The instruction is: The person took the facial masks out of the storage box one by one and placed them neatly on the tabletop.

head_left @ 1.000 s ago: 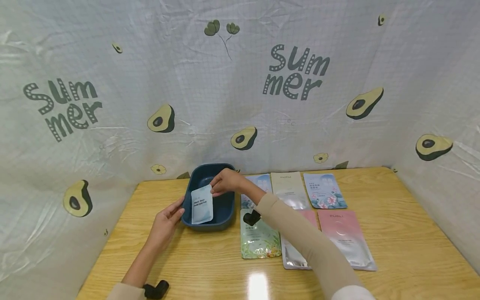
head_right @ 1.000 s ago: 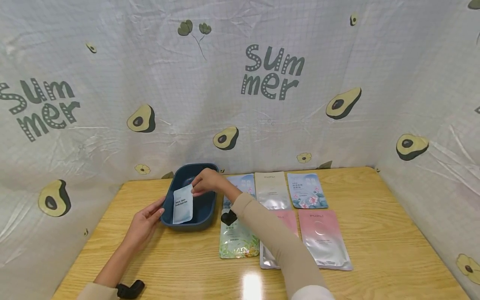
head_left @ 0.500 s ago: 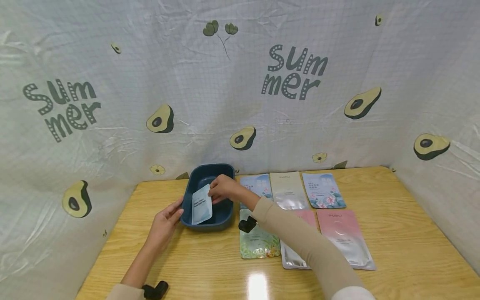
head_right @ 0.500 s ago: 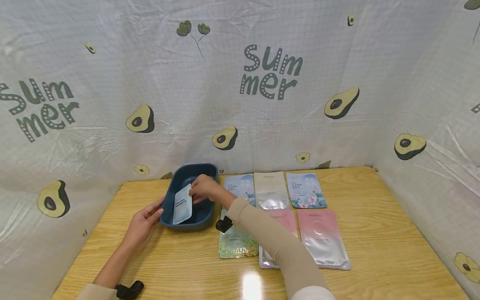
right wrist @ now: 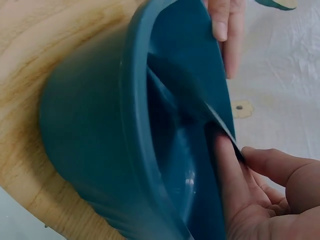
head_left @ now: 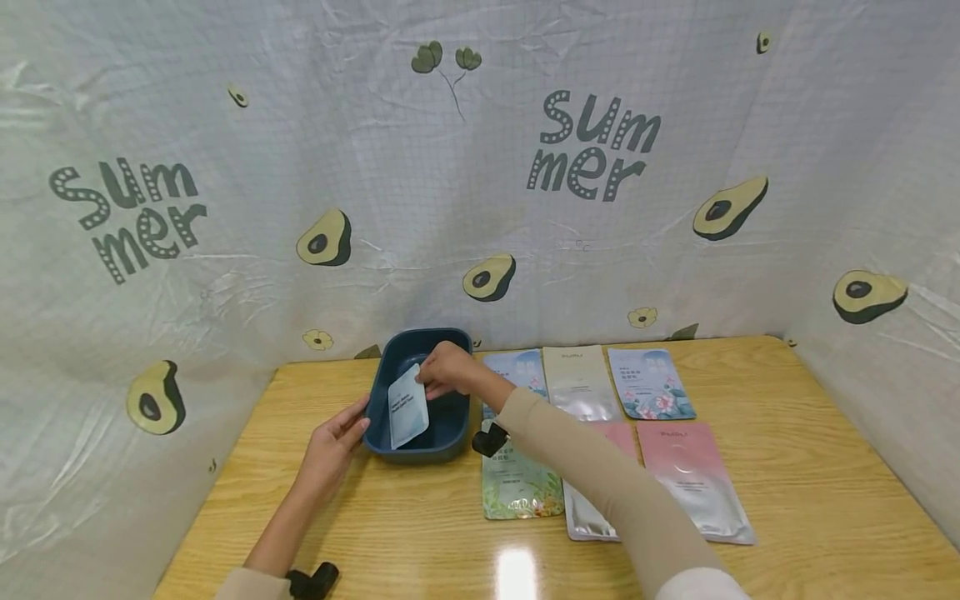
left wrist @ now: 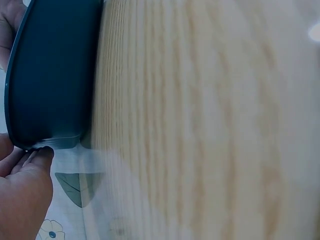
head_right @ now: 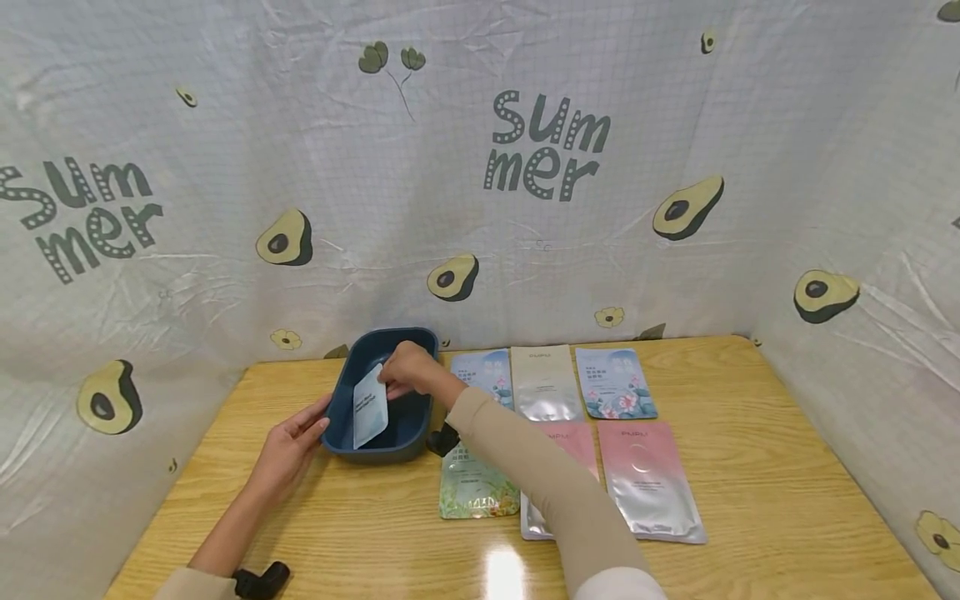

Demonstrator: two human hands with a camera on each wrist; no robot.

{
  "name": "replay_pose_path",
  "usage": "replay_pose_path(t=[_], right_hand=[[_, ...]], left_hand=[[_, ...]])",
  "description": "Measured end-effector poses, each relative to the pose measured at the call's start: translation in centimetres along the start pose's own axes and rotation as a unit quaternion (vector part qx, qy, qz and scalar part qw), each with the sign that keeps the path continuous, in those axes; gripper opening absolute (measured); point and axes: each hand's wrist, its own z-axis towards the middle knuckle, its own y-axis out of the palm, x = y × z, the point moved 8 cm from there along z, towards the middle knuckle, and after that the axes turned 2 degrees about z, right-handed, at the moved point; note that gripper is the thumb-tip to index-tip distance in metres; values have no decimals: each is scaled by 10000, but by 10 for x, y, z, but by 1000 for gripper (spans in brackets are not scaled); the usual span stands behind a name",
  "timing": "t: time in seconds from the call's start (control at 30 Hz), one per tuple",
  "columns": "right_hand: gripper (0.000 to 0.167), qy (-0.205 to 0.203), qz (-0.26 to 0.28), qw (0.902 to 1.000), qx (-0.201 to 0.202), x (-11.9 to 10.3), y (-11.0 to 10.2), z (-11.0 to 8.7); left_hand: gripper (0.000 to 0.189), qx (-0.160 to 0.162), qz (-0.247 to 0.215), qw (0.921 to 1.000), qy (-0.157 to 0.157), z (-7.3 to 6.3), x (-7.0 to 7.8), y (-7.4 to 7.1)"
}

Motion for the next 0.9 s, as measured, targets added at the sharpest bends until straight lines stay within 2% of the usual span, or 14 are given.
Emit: replay_pose_path(t=[0.17, 0.43, 0.5, 0.6, 0.77, 0.9], right_hand=[[13, -116, 186, 9997, 89, -5, -13, -5], [17, -909, 147, 9957, 91, -21, -38, -21], [12, -1051, 217, 9941, 179, -23, -46, -29], [21, -1145, 395, 9921, 332, -22, -60, -47], [35, -1272, 655, 9891, 342, -13, -78, -77], [38, -1322, 820, 9872, 363, -1, -91, -101]], left_hand=[[51, 24, 58, 10000, -49, 0, 0, 1], [51, 21, -11, 9999, 120, 0, 0, -1], [51, 9, -48, 9999, 156, -1, 1, -1], [53, -40, -113, 9997, 226, -1, 2, 0], [54, -129, -268, 9991, 306, -3, 3, 1], [55, -180, -271, 9991, 275, -3, 3, 2]])
